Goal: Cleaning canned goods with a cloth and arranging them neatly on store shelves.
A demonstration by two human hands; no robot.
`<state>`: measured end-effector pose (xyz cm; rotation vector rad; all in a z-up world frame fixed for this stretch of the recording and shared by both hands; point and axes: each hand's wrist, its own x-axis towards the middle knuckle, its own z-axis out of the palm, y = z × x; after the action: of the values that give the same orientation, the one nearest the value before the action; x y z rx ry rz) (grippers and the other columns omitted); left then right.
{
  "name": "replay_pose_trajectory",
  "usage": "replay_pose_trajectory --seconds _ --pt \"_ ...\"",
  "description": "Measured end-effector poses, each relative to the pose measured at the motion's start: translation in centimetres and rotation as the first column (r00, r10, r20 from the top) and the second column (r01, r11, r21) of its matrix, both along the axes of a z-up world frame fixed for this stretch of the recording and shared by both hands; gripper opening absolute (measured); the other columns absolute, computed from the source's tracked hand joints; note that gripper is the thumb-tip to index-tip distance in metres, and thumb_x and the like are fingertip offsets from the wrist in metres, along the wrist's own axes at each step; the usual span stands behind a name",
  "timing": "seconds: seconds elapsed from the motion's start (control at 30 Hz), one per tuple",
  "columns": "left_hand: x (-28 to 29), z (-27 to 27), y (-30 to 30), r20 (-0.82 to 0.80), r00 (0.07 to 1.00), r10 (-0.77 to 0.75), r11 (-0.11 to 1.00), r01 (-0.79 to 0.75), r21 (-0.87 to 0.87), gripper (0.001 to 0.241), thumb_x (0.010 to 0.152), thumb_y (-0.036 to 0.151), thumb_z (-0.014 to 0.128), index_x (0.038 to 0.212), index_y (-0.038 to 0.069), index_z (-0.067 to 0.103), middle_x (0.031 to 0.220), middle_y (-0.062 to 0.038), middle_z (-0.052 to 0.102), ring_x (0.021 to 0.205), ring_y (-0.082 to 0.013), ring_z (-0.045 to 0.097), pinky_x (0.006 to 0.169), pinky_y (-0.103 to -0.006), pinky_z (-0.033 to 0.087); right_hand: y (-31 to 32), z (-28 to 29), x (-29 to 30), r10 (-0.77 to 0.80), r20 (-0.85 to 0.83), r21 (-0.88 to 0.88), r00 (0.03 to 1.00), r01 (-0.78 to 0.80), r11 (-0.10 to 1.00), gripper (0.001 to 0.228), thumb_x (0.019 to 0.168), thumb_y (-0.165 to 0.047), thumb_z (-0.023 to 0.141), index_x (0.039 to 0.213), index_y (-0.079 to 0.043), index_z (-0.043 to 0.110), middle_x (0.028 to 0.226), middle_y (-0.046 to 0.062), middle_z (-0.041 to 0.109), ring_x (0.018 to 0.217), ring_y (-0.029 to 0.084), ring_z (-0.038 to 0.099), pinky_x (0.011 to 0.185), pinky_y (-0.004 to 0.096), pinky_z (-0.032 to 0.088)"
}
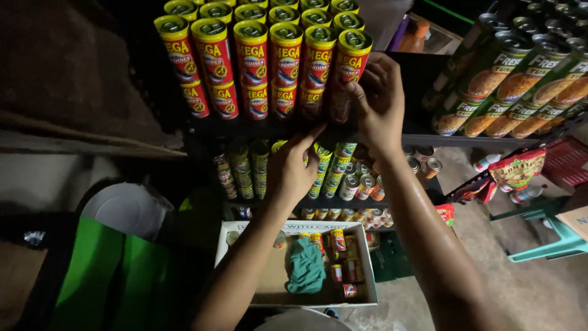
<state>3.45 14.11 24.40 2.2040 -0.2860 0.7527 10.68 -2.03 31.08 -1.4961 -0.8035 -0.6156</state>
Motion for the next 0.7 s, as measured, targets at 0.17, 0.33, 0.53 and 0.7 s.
replay_pose_trajectory --seconds 0.17,0.33,0.53,0.7 --pt "0.2 -0.2 -0.1 0.004 0.999 -0.039 0.999 0.039 -0.035 0.061 0.079 -0.004 0.063 0.135 0.020 0.065 0.084 -0.004 0.066 0.055 -0.0177 0.049 0.048 -0.0328 0.041 -0.4 -0.3 0.3 -0.065 -0.021 -0.023 0.998 0.065 0.998 0.047 0.101 -0.005 0.069 0.139 -0.005 0.041 0.135 0.017 0.057 0.124 0.026 0.058 0.112 0.041 0.045" --pt "0.4 0.0 0.3 0.043 0.997 -0.069 0.997 0.070 -0.021 0.062 0.077 -0.005 0.065 0.133 0.022 0.067 0.059 -0.002 0.047 0.048 -0.0191 0.043 0.044 -0.0350 0.038 -0.3 -0.5 0.7 -0.030 -0.049 0.018 0.998 0.031 0.999 0.048 0.100 -0.006 0.070 0.139 -0.005 0.042 0.136 0.017 0.057 0.121 0.026 0.058 0.107 0.037 0.048" --pt "0.1 -0.2 0.2 0.046 0.998 -0.053 0.998 0.054 -0.021 0.058 0.084 0.003 0.062 0.137 0.027 0.067 0.059 -0.007 0.049 0.061 -0.0323 0.065 0.056 -0.0431 0.055 0.2 -1.6 2.1 -0.072 -0.063 0.094 0.995 0.077 0.993 0.048 0.103 -0.004 0.071 0.144 -0.004 0.046 0.129 0.023 0.063 0.123 0.038 0.061 0.107 0.056 0.047" --pt "0.1 -0.3 0.3 0.057 0.996 -0.065 0.997 0.066 -0.027 0.058 0.085 0.004 0.061 0.137 0.029 0.066 0.062 -0.006 0.054 0.063 -0.0296 0.067 0.060 -0.0421 0.057 0.1 -1.9 2.0 -0.019 -0.101 0.104 0.995 0.030 0.994 0.050 0.104 -0.004 0.069 0.147 -0.005 0.044 0.134 0.025 0.060 0.127 0.041 0.059 0.109 0.057 0.046"
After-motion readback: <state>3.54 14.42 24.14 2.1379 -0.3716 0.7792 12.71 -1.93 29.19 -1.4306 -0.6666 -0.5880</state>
